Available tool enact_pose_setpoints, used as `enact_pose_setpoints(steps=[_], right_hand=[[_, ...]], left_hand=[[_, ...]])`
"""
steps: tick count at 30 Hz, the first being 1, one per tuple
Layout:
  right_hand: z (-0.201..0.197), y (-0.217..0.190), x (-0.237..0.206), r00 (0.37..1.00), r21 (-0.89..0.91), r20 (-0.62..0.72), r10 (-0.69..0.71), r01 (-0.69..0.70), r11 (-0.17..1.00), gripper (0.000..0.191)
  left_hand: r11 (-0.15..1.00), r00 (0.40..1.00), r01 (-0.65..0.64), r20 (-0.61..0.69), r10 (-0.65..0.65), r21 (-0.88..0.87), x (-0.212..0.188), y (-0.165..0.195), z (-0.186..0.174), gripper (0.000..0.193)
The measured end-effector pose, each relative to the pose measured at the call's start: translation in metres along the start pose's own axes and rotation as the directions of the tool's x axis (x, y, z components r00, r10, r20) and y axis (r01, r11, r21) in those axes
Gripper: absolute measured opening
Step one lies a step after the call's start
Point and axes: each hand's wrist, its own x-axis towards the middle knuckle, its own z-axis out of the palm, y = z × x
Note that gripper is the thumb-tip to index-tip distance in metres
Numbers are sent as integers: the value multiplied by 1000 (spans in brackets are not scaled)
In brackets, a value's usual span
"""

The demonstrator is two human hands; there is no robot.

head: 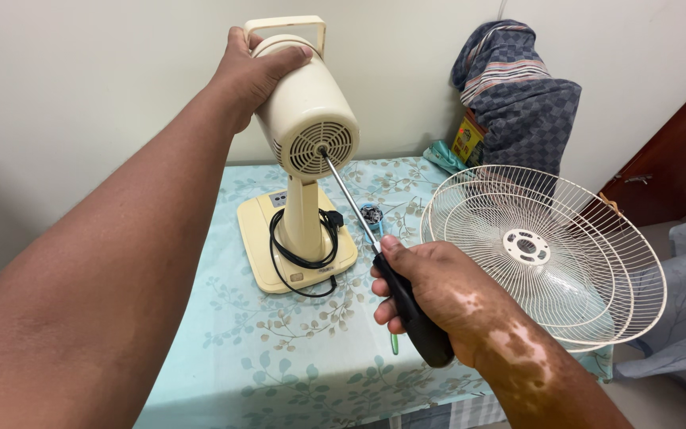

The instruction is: The person services a pedestal fan on a table. They remove the rear motor housing cover, unscrew the front grille cap with a screwdriver, detach the front grille guard, and work on the blade hub and center cap by hand, reattaching parts of the fan.

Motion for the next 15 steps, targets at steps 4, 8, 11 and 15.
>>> enact_pose_setpoints(steps=[4,8,11,15], right_hand=[[1,-2,0,999,-32,1,44,-44,999,55],[1,-4,-1,1000,-13,1,29,-29,999,57],[3,-5,-1,1000,-71,-15,-3,2,997,56],[2,-4,-3,999,-145,-23,-37,33,989,49]], left_hand=[[1000,1000,-1,3,1,-7,0,1,0,91],[1000,1000,2,1,-2,-8,0,0,0,92],[1000,1000,-21,6,21,-17,1,0,-1,91],[1000,1000,-11,1,11,-15,0,0,-1,91]])
